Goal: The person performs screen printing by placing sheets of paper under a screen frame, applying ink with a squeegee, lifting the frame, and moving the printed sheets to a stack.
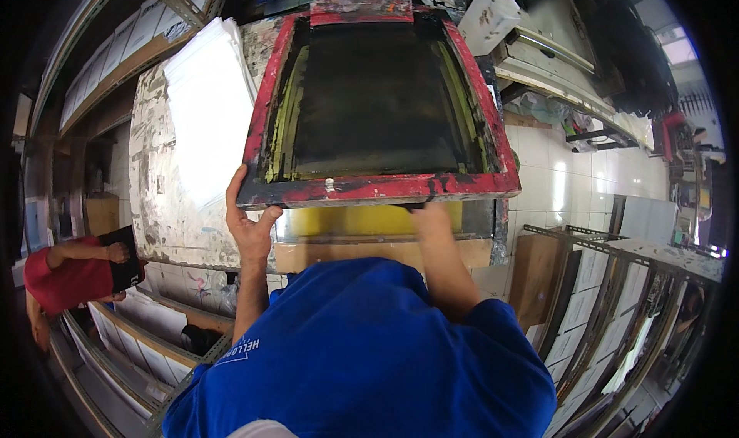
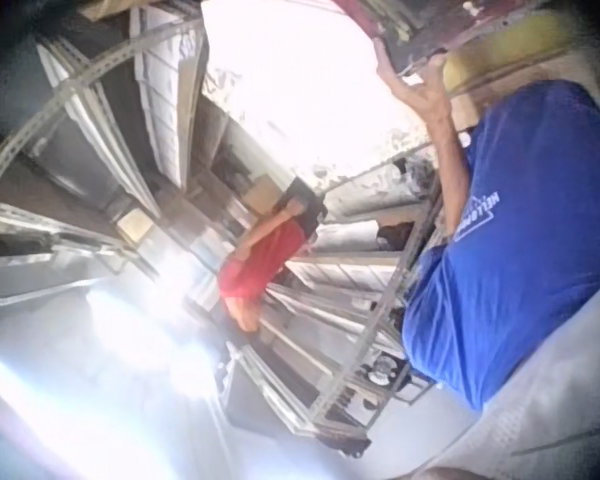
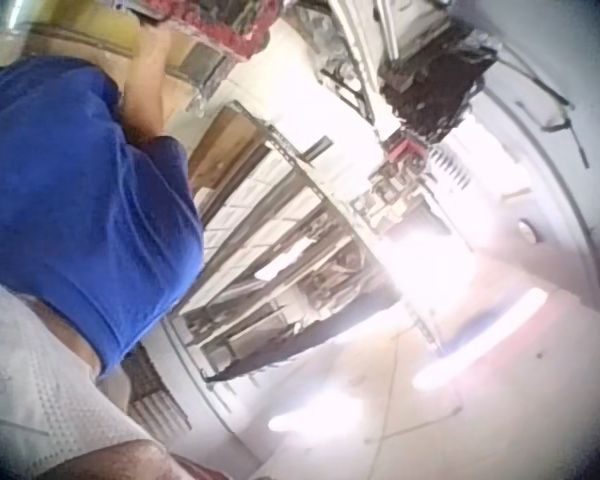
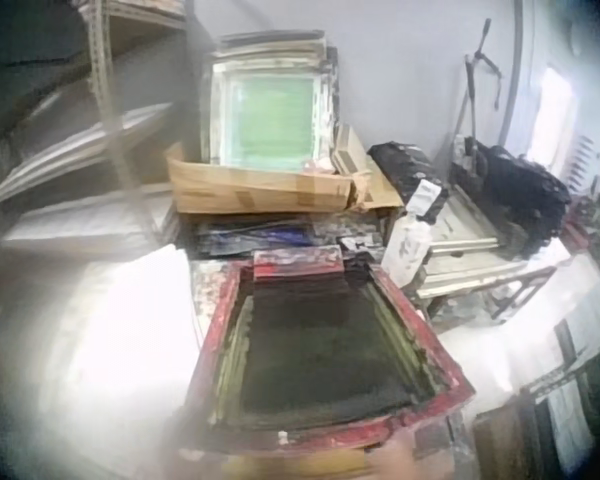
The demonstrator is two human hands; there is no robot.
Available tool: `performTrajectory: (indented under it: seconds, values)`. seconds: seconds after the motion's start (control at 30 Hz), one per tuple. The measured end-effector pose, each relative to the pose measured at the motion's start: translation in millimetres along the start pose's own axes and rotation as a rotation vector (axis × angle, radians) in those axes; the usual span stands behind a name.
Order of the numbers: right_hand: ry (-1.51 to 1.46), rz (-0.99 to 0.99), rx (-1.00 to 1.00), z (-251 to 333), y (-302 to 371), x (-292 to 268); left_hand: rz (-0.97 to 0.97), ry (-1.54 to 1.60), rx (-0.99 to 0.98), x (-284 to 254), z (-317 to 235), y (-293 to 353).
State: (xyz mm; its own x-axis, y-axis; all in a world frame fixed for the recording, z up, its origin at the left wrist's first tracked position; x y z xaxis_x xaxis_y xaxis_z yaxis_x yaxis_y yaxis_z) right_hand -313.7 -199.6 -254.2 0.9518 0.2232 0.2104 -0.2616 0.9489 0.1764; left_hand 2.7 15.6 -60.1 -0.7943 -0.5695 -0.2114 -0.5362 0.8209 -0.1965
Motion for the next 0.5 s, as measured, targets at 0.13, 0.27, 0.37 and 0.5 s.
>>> performTrajectory:
  seconds: [0.13, 0.27, 0.37, 0.5]
  values:
    - [1.098, 0.306, -0.282, -5, 30, 156, 0.006, -0.032, 0.021, 1, 3, 1]
    - [1.245, 0.432, -0.399, -10, 43, 188, 0.024, -0.118, 0.05, 0, 0, 1]
    - [1.26, 0.293, -0.317, 1, 4, 122, 0.01, -0.143, 0.017, -4, 5, 7]
    - [1.202, 0.009, -0.157, 28, -33, 39, 0.054, -0.094, -0.044, -2, 3, 7]
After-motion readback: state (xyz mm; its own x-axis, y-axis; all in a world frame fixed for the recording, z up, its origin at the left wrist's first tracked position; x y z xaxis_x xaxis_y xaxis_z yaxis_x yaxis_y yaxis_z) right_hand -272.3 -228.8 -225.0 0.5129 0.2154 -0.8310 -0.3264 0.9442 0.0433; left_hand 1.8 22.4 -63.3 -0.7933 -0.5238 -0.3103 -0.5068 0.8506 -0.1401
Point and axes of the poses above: each hand's wrist, its own y-axis away from the middle knuckle, its own x-axis out of the palm, z = x × y, the point moved 4 cm from there along -y, towards the middle knuckle, and after that the axes turned 9 degrees about z, right-handed, at the moved point
